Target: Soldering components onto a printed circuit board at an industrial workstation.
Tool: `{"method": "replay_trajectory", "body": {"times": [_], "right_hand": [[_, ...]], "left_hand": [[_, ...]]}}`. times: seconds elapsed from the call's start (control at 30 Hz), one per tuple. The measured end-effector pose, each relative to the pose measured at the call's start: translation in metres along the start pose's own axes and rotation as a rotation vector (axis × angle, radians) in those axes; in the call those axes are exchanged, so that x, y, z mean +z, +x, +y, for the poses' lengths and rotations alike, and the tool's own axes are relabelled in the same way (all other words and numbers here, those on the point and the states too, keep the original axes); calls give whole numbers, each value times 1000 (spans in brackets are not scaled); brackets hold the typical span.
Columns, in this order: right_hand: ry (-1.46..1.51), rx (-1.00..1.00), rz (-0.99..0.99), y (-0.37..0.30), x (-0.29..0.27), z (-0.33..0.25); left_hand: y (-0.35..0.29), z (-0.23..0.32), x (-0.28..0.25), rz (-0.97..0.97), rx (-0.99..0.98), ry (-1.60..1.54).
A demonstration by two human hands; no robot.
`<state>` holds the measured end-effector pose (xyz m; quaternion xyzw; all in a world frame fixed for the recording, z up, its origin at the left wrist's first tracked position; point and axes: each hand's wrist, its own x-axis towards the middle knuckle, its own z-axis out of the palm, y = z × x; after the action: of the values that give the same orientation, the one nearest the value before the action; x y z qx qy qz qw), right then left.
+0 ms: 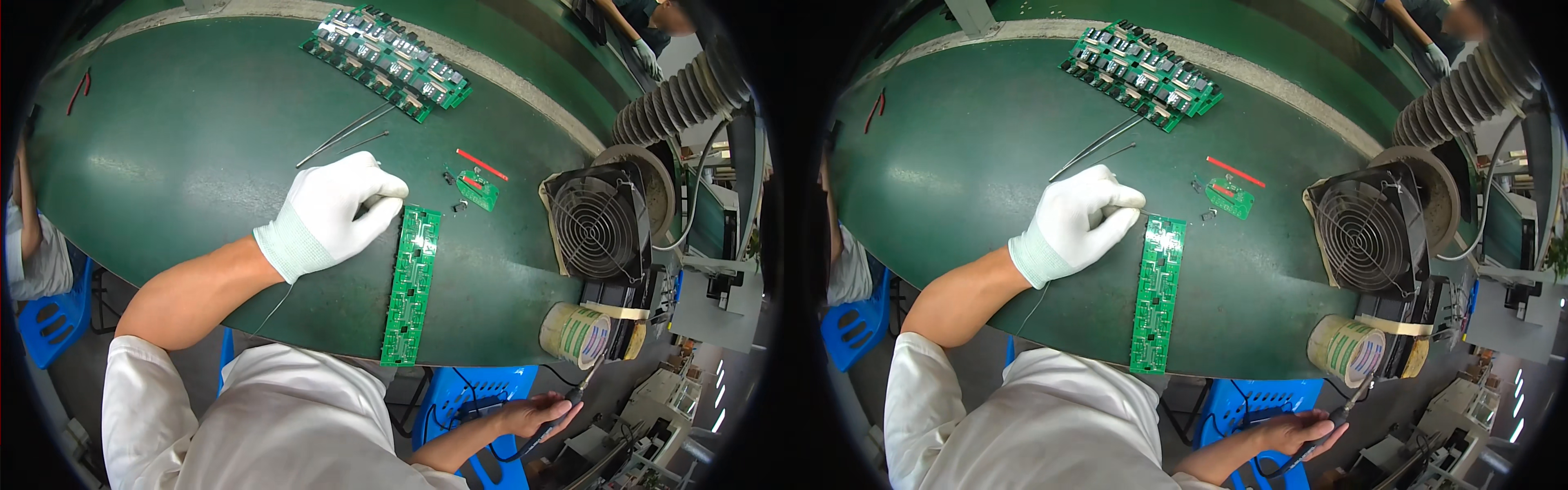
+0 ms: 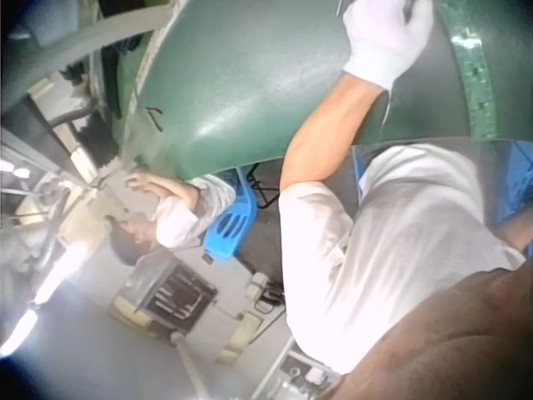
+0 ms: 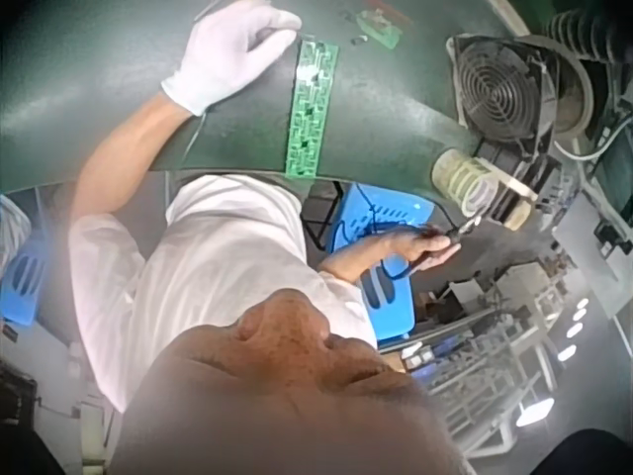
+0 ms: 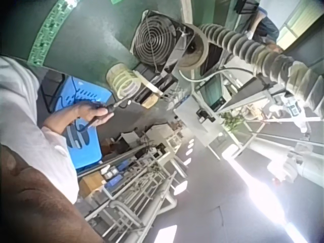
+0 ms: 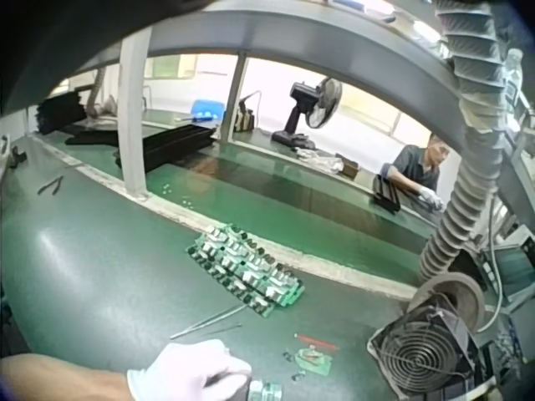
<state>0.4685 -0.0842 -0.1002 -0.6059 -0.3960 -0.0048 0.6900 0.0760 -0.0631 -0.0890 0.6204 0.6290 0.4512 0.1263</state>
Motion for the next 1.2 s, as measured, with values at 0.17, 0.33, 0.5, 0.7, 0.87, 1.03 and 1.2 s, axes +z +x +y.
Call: {"method": "replay_trajectory", "body": {"times": [0.17, 0.33, 0.5, 0.7, 0.87, 1.03, 1.2], "right_hand": [[385, 35, -262, -45, 22, -19], [406, 31, -851, -74, 31, -53], [203, -250, -1245, -84, 40, -68], [188, -271, -1333, -96, 35, -66], [229, -262, -1300, -104, 37, -65], [231, -255, -1282, -105, 43, -68], [225, -241, -1290, -104, 49, -72]], "left_hand": [[2, 4, 1, 13, -71, -52], [-3, -1, 3, -19, -117, -108], [-2, -7, 4, -62, 31, -96], [0, 0, 1, -126, 45, -101], [2, 2, -2, -139, 25, -146], [3, 0, 1, -131, 29, -128], [1, -3, 8, -86, 55, -71]]}}
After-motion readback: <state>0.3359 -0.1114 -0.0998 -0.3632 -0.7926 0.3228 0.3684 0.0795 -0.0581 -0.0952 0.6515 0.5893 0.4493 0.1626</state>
